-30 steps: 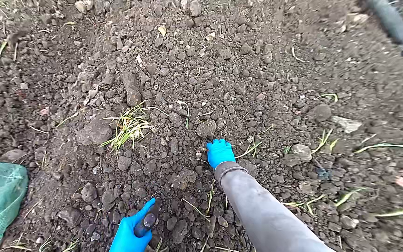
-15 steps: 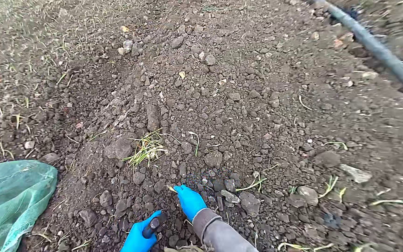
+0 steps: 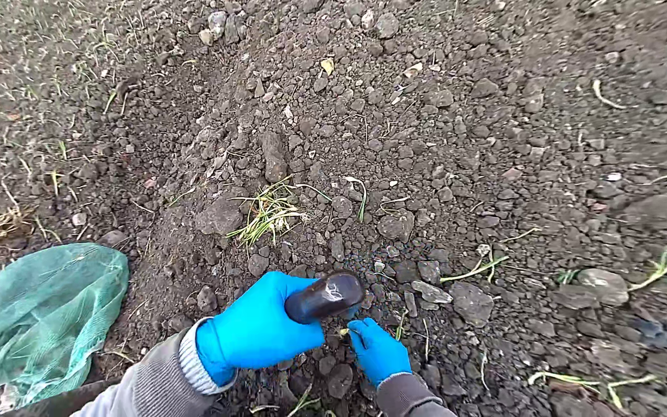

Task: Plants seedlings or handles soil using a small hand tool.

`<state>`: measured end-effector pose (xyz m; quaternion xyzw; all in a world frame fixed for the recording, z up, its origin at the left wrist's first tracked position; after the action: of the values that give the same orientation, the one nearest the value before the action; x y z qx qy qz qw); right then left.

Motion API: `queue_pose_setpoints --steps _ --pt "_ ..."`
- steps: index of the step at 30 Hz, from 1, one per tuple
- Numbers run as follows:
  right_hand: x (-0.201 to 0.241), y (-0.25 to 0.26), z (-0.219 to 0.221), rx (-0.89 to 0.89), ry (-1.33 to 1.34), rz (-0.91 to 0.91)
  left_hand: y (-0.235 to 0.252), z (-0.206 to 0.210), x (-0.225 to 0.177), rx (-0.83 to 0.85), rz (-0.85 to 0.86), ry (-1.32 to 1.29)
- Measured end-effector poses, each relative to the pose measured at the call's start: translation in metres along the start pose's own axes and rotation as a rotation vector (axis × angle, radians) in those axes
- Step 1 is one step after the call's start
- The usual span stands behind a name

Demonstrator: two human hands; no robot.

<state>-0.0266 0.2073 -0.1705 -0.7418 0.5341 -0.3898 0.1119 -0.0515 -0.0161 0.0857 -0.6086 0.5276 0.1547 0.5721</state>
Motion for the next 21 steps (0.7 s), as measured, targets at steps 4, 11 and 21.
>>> queue_pose_setpoints --steps 4,11,21 --pt "0.014 -0.004 -0.028 -0.074 -0.039 -0.036 0.065 0.052 0.101 0.216 -0.282 0.298" --pt "0.083 0.034 0.000 0.238 -0.136 -0.159 0.043 0.046 0.152 0.102 -0.361 0.114" --pt "0.059 0.022 0.024 0.102 -0.035 -0.006 0.003 -0.074 0.022 0.039 0.098 0.044"
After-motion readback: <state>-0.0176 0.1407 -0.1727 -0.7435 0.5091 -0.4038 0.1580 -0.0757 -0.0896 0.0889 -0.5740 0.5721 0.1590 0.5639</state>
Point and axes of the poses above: each hand's wrist, its own y-axis towards the middle knuckle, its own z-axis out of the palm, x = y × z, the point moved 3 cm from there along y, towards the middle knuckle, and after that the axes turned 8 degrees about -z, right-handed, at the moved point
